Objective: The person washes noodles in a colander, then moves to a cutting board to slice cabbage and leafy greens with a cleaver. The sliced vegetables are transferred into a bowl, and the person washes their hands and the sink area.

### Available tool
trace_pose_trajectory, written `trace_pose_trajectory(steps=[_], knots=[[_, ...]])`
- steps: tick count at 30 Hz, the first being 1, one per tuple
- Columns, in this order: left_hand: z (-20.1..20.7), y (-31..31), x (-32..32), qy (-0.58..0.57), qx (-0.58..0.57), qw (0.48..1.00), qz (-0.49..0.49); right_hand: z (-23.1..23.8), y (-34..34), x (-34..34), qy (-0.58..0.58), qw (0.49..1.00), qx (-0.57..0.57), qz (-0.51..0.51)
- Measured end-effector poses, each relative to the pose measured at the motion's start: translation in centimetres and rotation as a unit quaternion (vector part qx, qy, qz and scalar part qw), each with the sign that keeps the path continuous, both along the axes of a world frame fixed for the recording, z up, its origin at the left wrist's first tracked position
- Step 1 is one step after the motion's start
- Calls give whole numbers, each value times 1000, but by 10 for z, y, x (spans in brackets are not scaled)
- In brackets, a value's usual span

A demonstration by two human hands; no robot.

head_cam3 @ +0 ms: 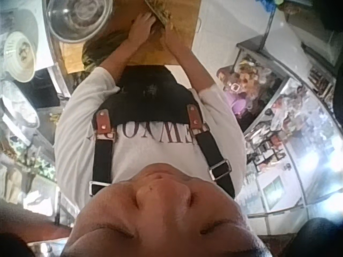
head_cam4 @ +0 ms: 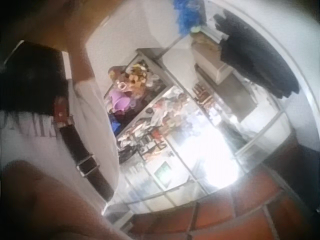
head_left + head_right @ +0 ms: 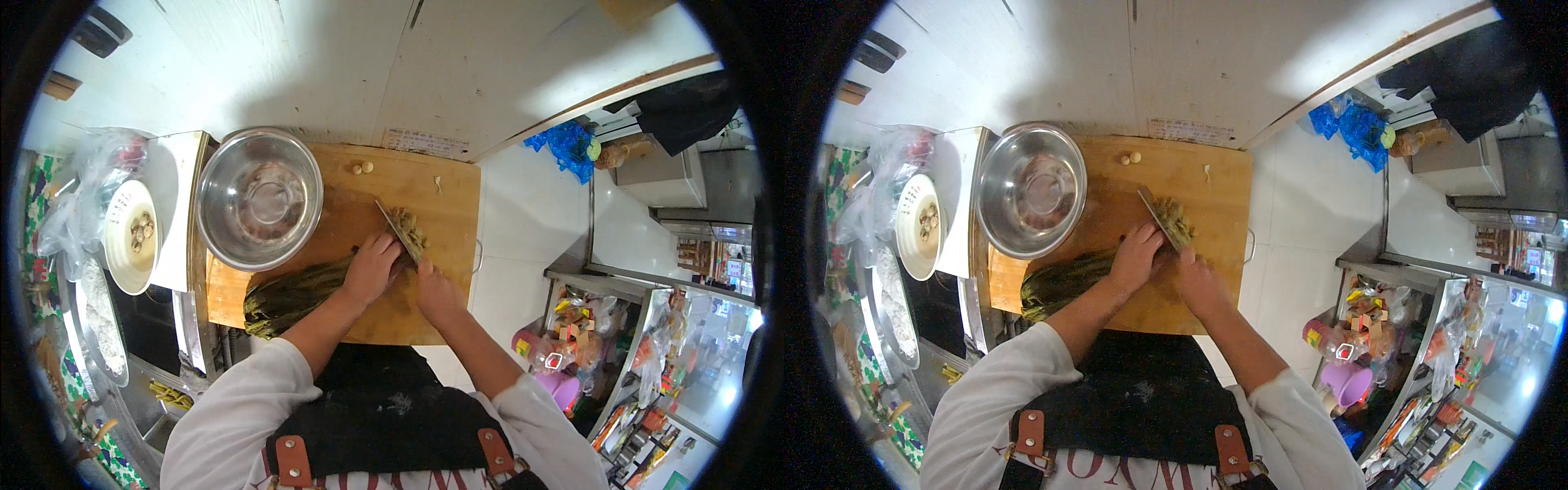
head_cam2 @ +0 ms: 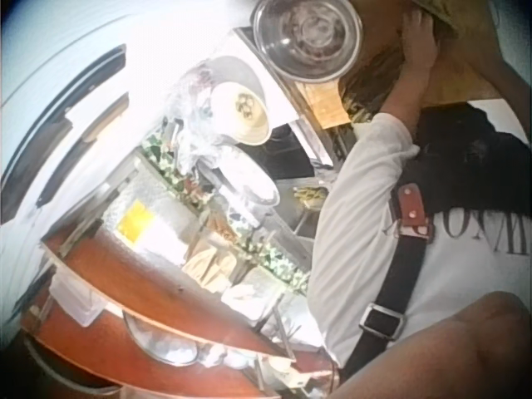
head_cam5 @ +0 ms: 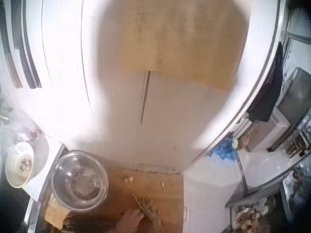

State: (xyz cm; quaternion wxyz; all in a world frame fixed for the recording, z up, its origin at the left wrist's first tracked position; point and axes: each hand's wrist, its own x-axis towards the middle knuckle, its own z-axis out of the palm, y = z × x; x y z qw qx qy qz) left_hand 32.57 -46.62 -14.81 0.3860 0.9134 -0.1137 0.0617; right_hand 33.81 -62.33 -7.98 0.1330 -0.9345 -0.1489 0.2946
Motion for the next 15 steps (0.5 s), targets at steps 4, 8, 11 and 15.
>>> trace_pose_trajectory(steps=[4,8,11,15], knots=[[3,8,-2,12,48,998,-38,-4,3,3,-8,998,-50,21],[6,5,-6,-35,67,997,-22,23,-8,-14,-2,997,-71,35],[5,3,-7,-55,49,997,-22,29,-6,-17,17,993,-104,45],[3,6,-5,30,27,999,-26,14,1,-7,-48,998,-21,34]])
